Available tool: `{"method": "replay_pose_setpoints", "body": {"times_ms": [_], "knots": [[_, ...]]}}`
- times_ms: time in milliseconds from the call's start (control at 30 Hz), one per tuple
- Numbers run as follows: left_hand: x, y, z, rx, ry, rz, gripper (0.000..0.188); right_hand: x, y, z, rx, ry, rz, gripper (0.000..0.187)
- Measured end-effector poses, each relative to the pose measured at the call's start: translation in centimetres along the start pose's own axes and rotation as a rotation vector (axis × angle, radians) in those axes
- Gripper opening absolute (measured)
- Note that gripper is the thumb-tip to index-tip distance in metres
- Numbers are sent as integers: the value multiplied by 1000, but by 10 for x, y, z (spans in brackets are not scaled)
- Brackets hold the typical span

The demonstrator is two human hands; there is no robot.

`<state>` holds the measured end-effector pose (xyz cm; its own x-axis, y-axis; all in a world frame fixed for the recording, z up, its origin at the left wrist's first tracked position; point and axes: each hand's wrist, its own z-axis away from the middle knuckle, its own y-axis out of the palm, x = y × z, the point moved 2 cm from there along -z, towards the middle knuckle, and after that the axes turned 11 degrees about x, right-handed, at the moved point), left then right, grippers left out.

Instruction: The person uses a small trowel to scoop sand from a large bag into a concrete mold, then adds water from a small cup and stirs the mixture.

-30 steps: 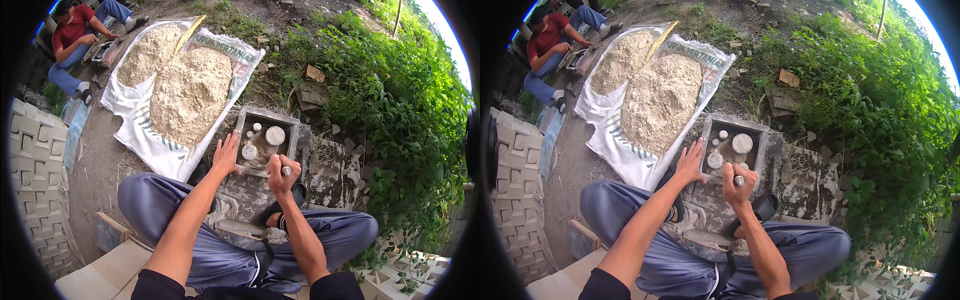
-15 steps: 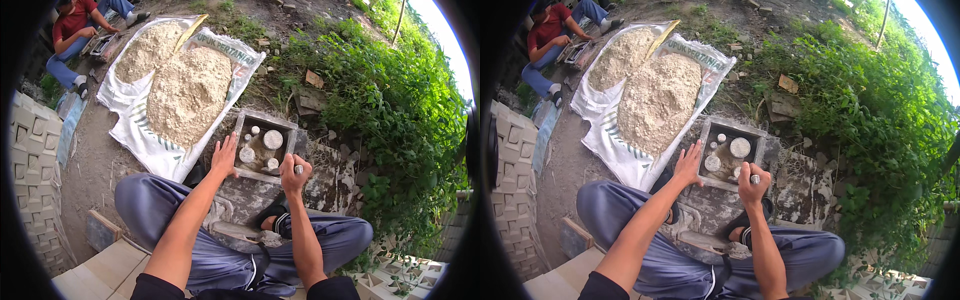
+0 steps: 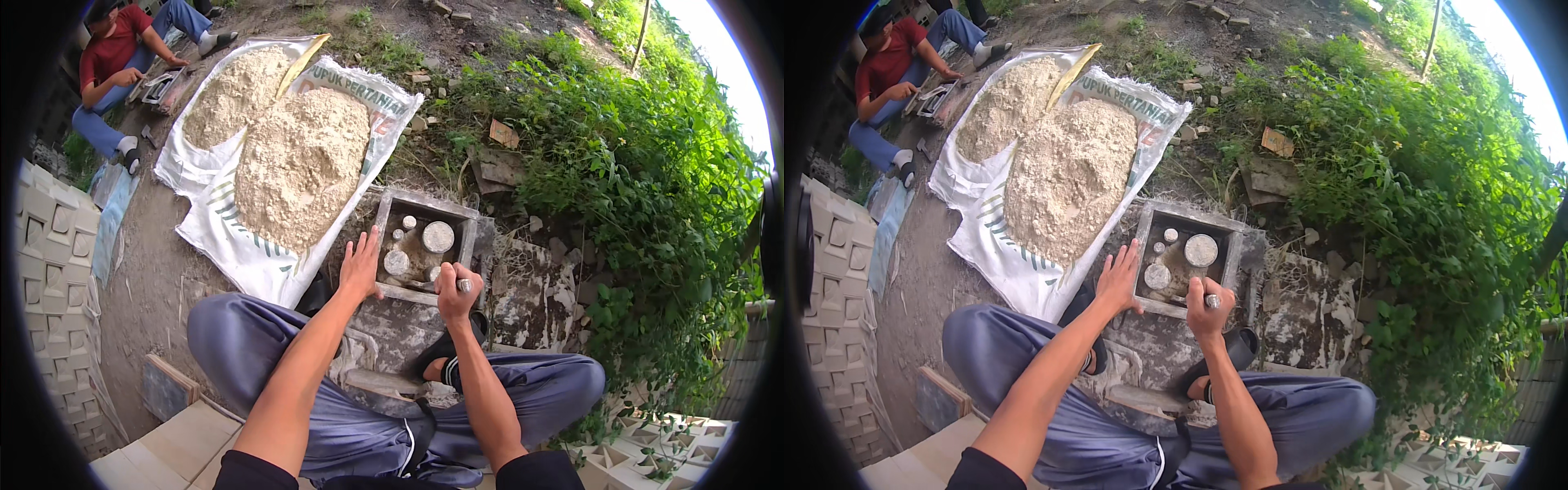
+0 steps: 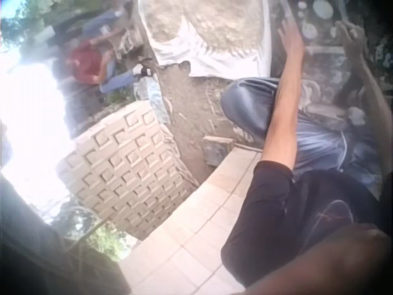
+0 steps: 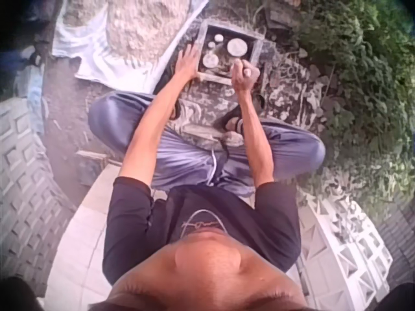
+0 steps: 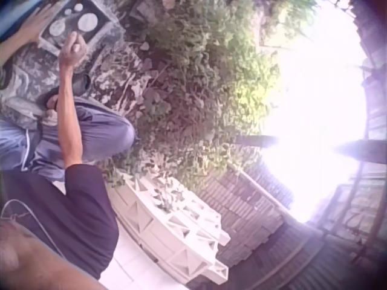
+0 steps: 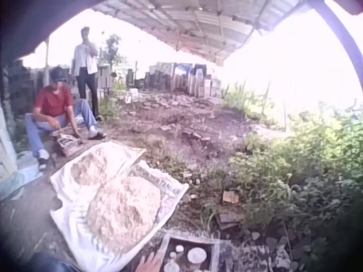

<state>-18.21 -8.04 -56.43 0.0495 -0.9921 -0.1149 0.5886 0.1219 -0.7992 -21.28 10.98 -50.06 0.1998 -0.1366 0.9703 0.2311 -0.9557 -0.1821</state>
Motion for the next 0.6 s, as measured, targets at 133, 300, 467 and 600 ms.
{"method": "replay_pose_setpoints", "body": {"times_ms": [133,300,467,600], "knots": [[6,5,-1,-9,8,1,130,25,3,-5,-36,48,-157,42],[8,4,1,-24,20,11,129,61,1,-9,-32,19,-275,41],[4,6,-1,-19,1,2,128,5,12,8,69,-161,149,38],[4,7,-1,-16,5,69,131,26,13,3,16,-49,-128,38]]}}
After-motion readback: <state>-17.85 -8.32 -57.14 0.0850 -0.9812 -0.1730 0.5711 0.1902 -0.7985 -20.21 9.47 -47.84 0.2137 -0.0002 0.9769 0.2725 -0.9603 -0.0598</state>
